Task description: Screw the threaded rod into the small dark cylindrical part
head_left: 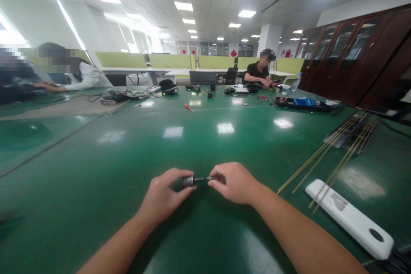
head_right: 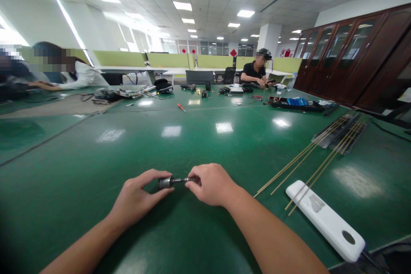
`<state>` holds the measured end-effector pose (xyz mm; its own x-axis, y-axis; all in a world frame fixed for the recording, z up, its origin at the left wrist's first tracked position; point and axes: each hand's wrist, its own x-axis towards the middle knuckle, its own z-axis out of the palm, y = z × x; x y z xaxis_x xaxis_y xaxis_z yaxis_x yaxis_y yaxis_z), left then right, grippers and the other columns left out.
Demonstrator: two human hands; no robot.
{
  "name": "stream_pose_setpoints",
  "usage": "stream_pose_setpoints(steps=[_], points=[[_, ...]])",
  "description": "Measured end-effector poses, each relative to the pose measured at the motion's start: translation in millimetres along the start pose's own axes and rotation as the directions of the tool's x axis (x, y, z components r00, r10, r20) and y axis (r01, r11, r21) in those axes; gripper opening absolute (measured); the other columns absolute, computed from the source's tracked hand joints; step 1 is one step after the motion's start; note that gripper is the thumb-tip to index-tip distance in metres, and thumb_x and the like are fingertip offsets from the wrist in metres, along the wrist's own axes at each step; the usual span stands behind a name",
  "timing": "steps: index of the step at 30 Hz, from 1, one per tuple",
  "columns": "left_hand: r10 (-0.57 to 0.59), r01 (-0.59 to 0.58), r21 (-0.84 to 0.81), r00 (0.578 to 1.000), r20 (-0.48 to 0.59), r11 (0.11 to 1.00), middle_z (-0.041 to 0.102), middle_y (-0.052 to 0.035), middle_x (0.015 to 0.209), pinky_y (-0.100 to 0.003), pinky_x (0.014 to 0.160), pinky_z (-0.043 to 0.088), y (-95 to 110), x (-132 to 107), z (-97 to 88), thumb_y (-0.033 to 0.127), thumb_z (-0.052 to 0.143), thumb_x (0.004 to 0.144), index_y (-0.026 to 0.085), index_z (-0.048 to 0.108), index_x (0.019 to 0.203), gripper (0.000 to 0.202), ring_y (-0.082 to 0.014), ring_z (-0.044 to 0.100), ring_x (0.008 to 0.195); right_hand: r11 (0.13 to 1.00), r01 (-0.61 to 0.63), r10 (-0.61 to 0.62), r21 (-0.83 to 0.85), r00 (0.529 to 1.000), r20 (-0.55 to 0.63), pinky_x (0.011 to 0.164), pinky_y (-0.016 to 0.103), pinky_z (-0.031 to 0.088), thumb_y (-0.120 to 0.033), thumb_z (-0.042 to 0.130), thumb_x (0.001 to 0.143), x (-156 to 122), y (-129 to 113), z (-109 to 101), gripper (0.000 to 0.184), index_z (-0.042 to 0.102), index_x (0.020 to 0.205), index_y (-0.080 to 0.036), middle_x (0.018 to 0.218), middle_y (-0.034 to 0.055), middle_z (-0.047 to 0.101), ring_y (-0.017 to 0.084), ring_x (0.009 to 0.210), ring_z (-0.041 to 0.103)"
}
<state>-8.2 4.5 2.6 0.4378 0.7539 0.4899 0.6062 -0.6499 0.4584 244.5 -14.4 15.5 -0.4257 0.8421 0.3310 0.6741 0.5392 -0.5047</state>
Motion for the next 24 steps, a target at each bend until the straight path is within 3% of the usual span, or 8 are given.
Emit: stream_pose_setpoints(steps=[24], points=[[-0.007, 0.007, 0.013, 1.000, -0.012, 1.000, 0.073, -0.0026, 0.095, -0.028, 0.077, 0.054, -2.8, -1.0, -1.7, 0.036, 0.072, 0.082, 0.023, 0.069, 0.103, 0.025, -0.0184, 0.069, 0.085, 1.000, -0.012, 0.012, -0.006, 1.000, 0.007, 0.069, 0.026, 0.041, -0.032, 0.065, 0.090, -0.6, -0.9, -1.4, 0.015, 0.071, 0.096, -0.020, 0.083, 0.0022, 0.072, 0.016, 0.075, 0.064]])
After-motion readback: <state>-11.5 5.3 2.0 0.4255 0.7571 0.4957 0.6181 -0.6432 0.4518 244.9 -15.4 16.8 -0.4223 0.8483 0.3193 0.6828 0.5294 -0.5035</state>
